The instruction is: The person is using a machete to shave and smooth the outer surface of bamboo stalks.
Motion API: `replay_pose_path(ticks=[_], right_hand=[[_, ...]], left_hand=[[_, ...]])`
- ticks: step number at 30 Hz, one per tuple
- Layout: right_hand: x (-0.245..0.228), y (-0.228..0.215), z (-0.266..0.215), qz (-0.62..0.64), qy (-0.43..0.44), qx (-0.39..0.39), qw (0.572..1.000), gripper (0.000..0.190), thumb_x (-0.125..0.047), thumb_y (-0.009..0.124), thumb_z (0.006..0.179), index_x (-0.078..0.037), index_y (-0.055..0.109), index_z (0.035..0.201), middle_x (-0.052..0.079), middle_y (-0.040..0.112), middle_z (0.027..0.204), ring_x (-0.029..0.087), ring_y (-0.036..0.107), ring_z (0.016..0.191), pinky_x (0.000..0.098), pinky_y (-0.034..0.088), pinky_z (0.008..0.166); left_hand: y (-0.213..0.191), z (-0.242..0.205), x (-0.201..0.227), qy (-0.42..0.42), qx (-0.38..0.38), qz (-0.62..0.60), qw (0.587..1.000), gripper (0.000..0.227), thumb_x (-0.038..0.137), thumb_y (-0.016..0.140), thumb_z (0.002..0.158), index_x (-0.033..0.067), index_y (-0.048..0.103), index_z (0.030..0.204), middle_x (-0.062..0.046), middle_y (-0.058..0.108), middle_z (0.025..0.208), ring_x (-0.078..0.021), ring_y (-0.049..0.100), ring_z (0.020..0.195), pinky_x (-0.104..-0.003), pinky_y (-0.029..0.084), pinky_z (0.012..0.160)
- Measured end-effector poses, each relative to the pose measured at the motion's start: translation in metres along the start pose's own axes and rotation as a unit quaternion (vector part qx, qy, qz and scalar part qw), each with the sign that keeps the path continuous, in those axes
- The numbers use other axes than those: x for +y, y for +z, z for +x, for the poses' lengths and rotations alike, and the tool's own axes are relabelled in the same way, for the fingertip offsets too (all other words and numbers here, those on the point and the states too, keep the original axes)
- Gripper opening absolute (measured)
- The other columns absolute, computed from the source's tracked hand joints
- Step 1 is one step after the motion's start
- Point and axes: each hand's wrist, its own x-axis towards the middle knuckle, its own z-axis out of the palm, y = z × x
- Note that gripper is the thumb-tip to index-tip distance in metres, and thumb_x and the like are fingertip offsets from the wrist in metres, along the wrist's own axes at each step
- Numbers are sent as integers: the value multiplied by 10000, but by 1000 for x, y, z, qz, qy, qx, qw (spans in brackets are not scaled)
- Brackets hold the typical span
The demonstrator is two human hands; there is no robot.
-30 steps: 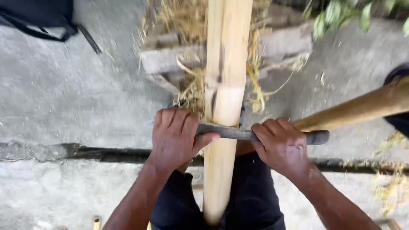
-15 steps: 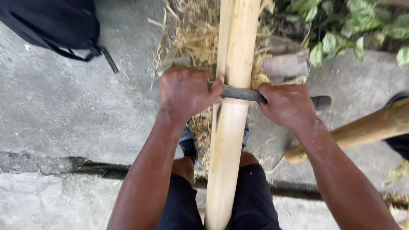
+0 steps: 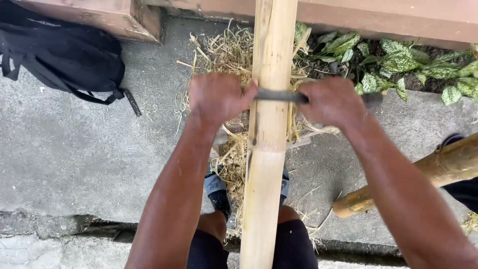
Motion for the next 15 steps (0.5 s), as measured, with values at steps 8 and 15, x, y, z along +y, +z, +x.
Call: replay_pose_path(ticks=[8, 15], right_hand=[[40, -10, 58, 57, 67, -112, 990, 235, -350, 578, 991, -176, 734, 969, 67, 615, 625, 196, 567, 508, 386, 490, 474], [68, -35, 105, -9, 57, 7, 998, 239, -362, 660, 956, -152, 774, 957, 103, 691, 660, 241, 637, 589, 465, 536, 634]], left_hand=[[-23, 76, -6, -32, -135, 42, 990, 719, 635, 321, 1000, 112, 664, 645, -38, 577, 519, -151, 526, 446, -413, 451, 444], [7, 135, -31, 33, 84, 58, 994, 669, 639, 497, 988, 90, 765, 716, -61, 604, 517, -215, 576, 462, -451, 485, 480]])
